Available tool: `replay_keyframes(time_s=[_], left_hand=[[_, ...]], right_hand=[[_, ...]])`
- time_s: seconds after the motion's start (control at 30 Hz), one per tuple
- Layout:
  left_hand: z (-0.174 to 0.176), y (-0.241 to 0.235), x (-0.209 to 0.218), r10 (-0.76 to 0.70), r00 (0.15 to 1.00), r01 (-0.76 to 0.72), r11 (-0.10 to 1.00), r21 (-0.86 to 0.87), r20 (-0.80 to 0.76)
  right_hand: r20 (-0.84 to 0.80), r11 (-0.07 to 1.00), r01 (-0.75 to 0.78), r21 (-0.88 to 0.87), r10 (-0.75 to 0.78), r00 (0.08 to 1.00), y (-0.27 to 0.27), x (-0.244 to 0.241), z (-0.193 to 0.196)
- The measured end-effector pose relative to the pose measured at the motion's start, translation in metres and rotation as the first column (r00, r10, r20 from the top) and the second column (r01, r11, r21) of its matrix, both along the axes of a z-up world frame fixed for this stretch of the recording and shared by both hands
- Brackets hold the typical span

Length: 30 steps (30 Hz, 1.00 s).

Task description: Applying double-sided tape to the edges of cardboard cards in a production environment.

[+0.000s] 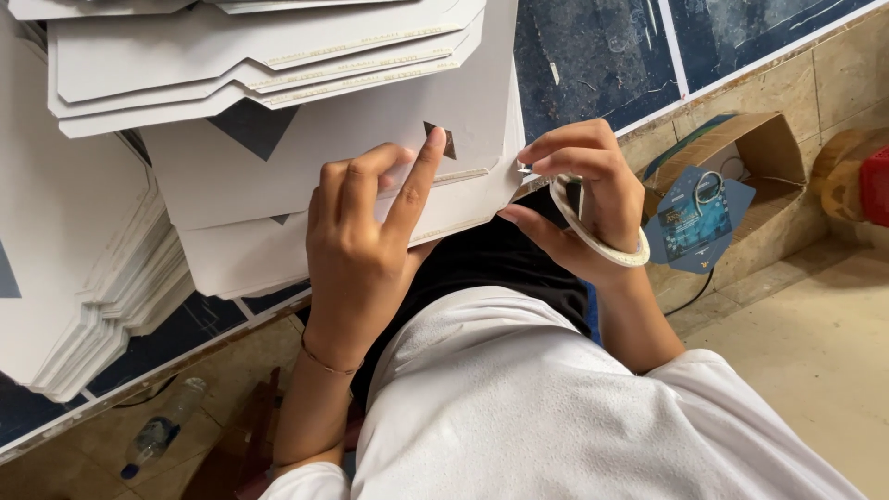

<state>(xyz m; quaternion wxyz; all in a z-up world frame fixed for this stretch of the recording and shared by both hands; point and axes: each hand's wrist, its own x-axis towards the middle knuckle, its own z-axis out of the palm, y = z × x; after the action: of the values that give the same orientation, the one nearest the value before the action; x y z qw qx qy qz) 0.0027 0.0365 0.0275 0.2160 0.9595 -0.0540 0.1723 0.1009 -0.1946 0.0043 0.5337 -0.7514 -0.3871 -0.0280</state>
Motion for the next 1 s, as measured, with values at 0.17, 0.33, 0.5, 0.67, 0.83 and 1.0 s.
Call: replay_keyframes(time_s=[0.17,0.33,0.5,0.67,0.83,1.0], left_hand=[[0.001,0.001,0.001,-0.001,1.000,0.001,1.000,0.022,-0.015],[0.001,0.005,0.000,-0.005,1.000,0.004,1.000,-0.031,-0.012],[0.006,0.009,-0.005,-0.032,0.999,0.031,0.992,-0.125,-0.008],[0.011,0.006,-0.006,0.019,0.994,-0.004,0.990,-0.139,0.105],[0.010,0.005,-0.008,0.035,0.995,-0.021,0.989,-0.149,0.093],[0.009,0.009,-0.012,0.037,0.998,-0.024,0.970,-0.242,0.050]], right_hand=[[-0.041,1.000,-0.004,0.011,0.004,0.999,-0.001,0.001,-0.001],[-0.055,1.000,0.008,0.001,-0.008,0.998,-0.005,0.001,-0.001],[-0.030,0.991,0.116,0.067,-0.115,0.993,-0.006,-0.005,0.005],[-0.193,0.997,0.002,0.081,0.014,0.981,-0.005,-0.014,0.005],[-0.272,0.999,-0.022,0.036,0.031,0.962,0.003,-0.021,0.002],[-0.257,0.996,-0.031,0.088,0.053,0.965,0.014,-0.020,0.009]])
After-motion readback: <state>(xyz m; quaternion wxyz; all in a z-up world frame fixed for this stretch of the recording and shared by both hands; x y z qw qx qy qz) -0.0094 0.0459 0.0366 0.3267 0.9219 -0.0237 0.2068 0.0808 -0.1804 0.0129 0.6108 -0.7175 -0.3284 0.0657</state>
